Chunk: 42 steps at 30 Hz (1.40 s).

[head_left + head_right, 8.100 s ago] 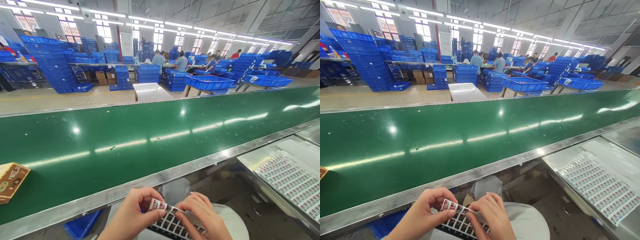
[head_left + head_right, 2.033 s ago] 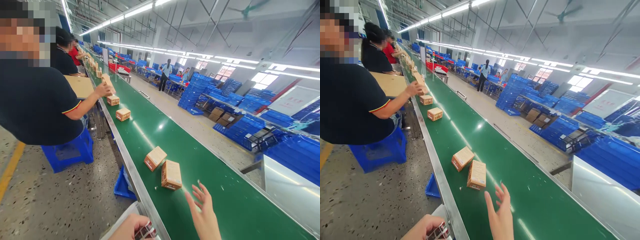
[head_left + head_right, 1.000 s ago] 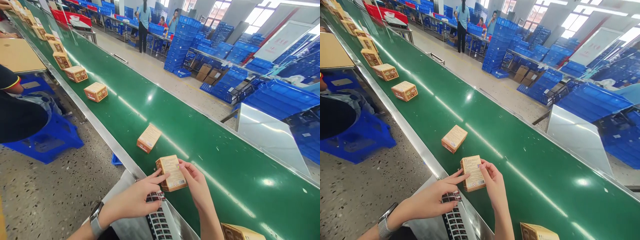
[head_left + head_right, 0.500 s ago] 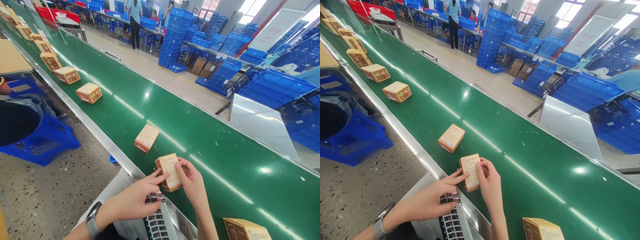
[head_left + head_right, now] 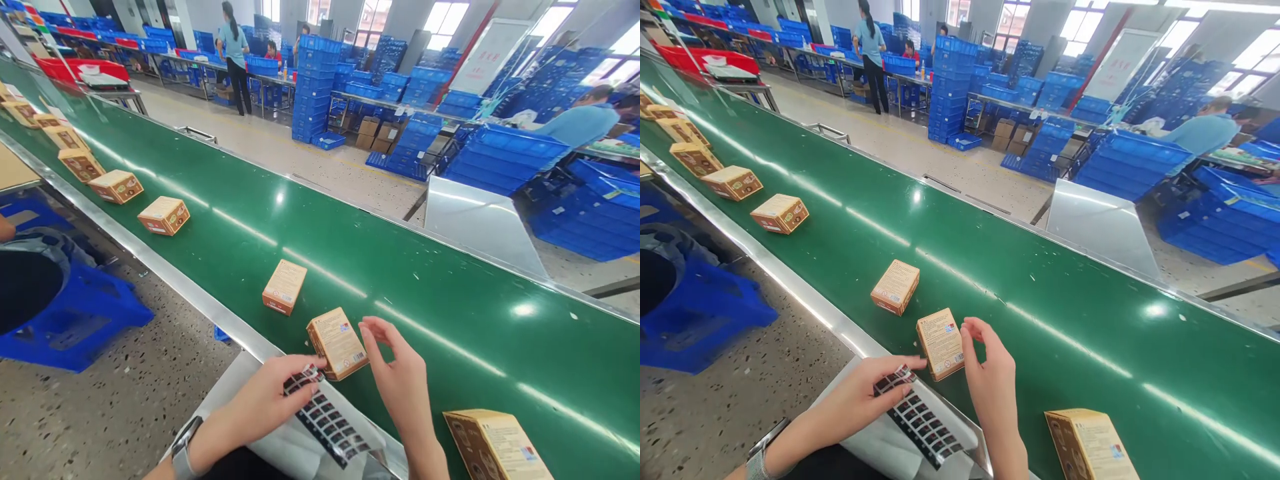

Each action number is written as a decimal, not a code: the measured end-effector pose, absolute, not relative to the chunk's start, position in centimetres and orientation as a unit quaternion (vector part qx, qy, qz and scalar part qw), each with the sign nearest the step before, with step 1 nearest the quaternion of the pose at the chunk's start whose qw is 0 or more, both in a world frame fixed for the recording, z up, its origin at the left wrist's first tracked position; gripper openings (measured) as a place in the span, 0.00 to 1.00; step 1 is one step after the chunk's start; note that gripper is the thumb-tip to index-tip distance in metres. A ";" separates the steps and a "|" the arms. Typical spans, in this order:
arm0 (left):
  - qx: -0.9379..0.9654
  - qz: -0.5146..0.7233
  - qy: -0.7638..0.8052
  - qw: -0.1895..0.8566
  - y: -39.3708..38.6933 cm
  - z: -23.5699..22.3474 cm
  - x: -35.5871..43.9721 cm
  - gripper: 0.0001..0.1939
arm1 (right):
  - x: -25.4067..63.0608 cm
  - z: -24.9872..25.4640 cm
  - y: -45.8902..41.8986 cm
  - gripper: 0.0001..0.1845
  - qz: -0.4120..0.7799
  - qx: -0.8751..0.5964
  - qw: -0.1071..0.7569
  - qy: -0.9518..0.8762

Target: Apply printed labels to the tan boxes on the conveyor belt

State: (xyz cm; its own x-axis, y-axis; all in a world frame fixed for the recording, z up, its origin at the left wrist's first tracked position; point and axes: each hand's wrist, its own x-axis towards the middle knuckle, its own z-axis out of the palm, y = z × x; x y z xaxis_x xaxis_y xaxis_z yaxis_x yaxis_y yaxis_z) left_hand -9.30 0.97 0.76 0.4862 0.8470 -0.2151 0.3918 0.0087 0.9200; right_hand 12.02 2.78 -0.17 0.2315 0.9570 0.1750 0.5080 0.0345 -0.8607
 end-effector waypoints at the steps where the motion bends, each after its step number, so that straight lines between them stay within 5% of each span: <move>1: 0.666 0.205 0.478 0.535 0.9 0.8 -9.3 0.13 | 12.0 0.3 2.0 0.14 0.240 -0.616 0.437 -0.610; 6: 0.672 0.205 0.448 0.553 1.3 1.4 -9.2 0.17 | 10.1 1.7 -0.7 0.06 0.136 -0.460 0.428 -0.766; 13: 0.682 0.210 0.405 0.571 2.1 1.2 -9.0 0.18 | 8.4 1.6 -1.8 0.06 0.029 -0.493 0.409 -0.767; 20: 0.615 0.242 0.435 0.612 2.5 0.4 -10.0 0.19 | 9.6 2.1 -1.3 0.06 0.228 -0.546 0.428 -0.684; 26: 0.695 0.261 0.418 0.523 3.3 -0.1 -12.4 0.12 | 9.4 -0.1 4.3 0.24 0.420 -0.619 0.538 -0.387; 42: 0.810 0.123 0.290 0.494 5.3 -1.4 -10.7 0.07 | 8.2 -2.3 4.9 0.26 0.429 -0.656 0.558 -0.273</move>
State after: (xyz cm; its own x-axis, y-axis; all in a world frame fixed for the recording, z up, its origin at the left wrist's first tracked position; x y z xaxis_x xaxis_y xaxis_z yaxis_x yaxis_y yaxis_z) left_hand -10.73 5.25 -1.42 0.8011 0.5922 -0.0872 0.3490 -0.3437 0.8718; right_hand 8.24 4.85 -2.30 0.4835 0.8365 -0.2580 -0.1209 -0.2281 -0.9661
